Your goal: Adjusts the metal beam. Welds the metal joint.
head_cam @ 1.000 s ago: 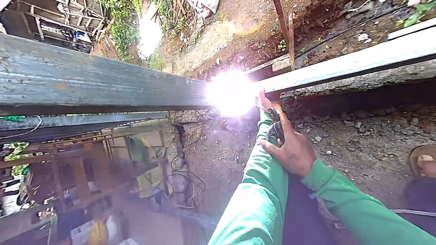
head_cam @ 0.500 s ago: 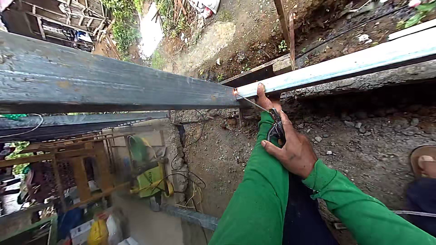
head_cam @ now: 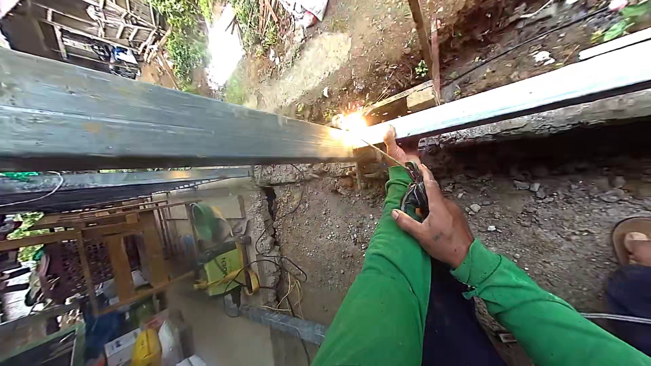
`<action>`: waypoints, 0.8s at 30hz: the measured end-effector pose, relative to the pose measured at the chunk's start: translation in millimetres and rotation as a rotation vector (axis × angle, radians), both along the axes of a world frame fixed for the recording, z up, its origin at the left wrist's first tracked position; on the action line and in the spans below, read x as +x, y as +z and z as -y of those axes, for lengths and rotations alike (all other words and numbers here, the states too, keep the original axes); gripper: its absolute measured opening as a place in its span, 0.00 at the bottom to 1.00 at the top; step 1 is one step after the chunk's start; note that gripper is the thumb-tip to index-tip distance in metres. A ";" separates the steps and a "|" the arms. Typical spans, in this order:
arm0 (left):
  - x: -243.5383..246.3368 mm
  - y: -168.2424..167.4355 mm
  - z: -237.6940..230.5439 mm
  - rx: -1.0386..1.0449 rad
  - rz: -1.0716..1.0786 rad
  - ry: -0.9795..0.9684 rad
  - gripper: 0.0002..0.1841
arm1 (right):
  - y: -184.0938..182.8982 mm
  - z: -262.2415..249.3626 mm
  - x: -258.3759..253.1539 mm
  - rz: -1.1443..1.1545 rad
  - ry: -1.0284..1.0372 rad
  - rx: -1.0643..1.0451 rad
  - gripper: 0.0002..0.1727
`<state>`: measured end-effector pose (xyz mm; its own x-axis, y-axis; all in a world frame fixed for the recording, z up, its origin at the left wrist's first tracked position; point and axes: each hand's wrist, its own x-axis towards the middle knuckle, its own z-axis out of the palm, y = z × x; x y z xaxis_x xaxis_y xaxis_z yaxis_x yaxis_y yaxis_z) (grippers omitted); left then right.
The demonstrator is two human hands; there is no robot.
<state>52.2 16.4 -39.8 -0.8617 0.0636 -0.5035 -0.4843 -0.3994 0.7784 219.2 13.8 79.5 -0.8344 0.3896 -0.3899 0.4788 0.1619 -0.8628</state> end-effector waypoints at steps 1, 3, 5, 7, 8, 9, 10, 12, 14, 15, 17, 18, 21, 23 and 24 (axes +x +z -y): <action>-0.5 0.8 -1.1 -0.024 0.013 0.022 0.25 | 0.4 -0.2 0.4 0.005 0.005 -0.008 0.60; -1.8 -4.4 -1.8 -0.045 0.001 0.059 0.25 | 2.2 -1.7 0.0 0.026 0.030 -0.013 0.61; -2.6 -4.6 -1.3 -0.023 0.000 0.054 0.26 | 3.4 -2.1 -0.7 0.038 0.044 -0.008 0.60; -1.3 3.2 -2.7 -0.014 0.027 0.053 0.26 | 3.9 -2.3 -0.8 0.036 0.047 -0.005 0.60; -0.8 6.2 -3.3 -0.010 0.041 0.056 0.26 | 4.5 -2.8 -0.7 0.036 0.052 -0.005 0.60; -0.4 7.1 -3.5 -0.007 0.049 0.063 0.26 | 5.3 -3.2 -0.6 0.038 0.057 -0.004 0.60; -0.3 6.6 -3.4 -0.005 0.052 0.065 0.27 | 5.7 -3.4 -0.6 0.037 0.060 -0.002 0.60; -0.9 5.2 -3.0 -0.004 0.056 0.065 0.27 | 5.9 -3.7 -0.9 0.037 0.064 0.003 0.60; -0.4 6.6 -3.2 -0.007 0.062 0.070 0.27 | 6.3 -3.7 -1.3 0.038 0.065 0.004 0.60; 0.5 8.5 -4.2 -0.006 0.061 0.074 0.26 | 6.7 -4.2 -1.6 0.042 0.066 0.002 0.60; 3.6 13.2 -7.0 -0.016 0.043 0.078 0.24 | 6.6 -4.7 -2.5 0.051 0.071 0.003 0.60; 4.2 13.1 -7.2 -0.021 0.034 0.077 0.23 | 6.1 -4.5 -2.6 0.048 0.070 0.009 0.60; 3.0 5.1 -3.9 -0.022 0.010 0.057 0.24 | 5.2 -4.1 -2.7 0.040 0.071 0.018 0.60; 2.1 0.7 -1.9 -0.008 0.003 0.051 0.25 | 5.3 -4.4 -3.0 0.049 0.079 0.013 0.60; 2.5 2.8 -2.4 0.004 0.008 0.054 0.25 | 5.2 -4.4 -3.1 0.050 0.077 0.010 0.60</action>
<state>54.7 18.8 -36.9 -0.8599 0.0189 -0.5101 -0.4679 -0.4285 0.7730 216.1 18.2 84.7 -0.8416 0.3294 -0.4280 0.5069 0.2084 -0.8364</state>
